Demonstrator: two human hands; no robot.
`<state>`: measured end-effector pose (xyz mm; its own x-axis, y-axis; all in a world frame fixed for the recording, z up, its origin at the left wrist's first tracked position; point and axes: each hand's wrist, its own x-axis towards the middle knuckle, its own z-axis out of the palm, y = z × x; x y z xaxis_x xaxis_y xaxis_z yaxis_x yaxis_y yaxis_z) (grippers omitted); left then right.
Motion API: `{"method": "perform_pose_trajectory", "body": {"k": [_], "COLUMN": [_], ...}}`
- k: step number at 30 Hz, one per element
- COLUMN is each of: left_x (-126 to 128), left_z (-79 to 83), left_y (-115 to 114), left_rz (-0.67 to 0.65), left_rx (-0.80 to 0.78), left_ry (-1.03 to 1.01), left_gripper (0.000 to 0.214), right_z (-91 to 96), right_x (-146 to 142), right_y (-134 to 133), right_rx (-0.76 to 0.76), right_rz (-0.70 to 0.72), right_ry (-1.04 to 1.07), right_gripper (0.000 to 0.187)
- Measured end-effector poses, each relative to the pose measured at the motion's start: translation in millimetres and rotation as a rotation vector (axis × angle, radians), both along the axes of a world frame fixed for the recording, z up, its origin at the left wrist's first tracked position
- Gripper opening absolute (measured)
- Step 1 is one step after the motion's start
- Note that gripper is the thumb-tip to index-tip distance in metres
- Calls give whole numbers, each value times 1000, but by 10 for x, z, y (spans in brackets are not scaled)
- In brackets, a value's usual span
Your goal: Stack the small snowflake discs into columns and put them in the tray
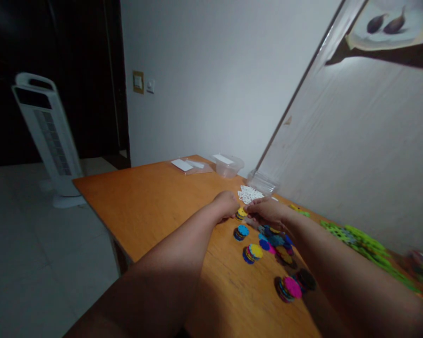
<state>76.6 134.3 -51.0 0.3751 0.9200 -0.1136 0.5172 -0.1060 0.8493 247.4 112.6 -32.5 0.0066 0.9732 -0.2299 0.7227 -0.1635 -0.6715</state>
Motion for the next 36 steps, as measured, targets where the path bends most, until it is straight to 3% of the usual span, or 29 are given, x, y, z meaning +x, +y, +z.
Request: {"method": "perform_pose_trajectory", "body": {"k": [4,10,15,20,28,36], "left_x": [0,6,13,3,2,6], "left_z": [13,23,10,0,-12,-10], "left_y": [-20,-46,-34,-20,-1,-1], "left_rz": [7,15,25,-5,-4,18], "left_rx": [-21,-27,-1,-9,-11,-28], "left_ry": [-44,-45,-16,-49,-6,-45], "left_gripper": [10,10,15,16,12,12], "right_z": [22,63,61,38,-83,-72], "right_x": [107,497,720,641,578,507], "right_y": [9,-67,-155,-216,-163,-175], "right_rx": [13,-3,-23,20,-22,-42], "right_rz": [-50,-61,-40,-57,-58,-85], "right_ry": [-24,-209,-368,-434,-400,-357], "right_gripper": [32,24,29,39,20,17]}}
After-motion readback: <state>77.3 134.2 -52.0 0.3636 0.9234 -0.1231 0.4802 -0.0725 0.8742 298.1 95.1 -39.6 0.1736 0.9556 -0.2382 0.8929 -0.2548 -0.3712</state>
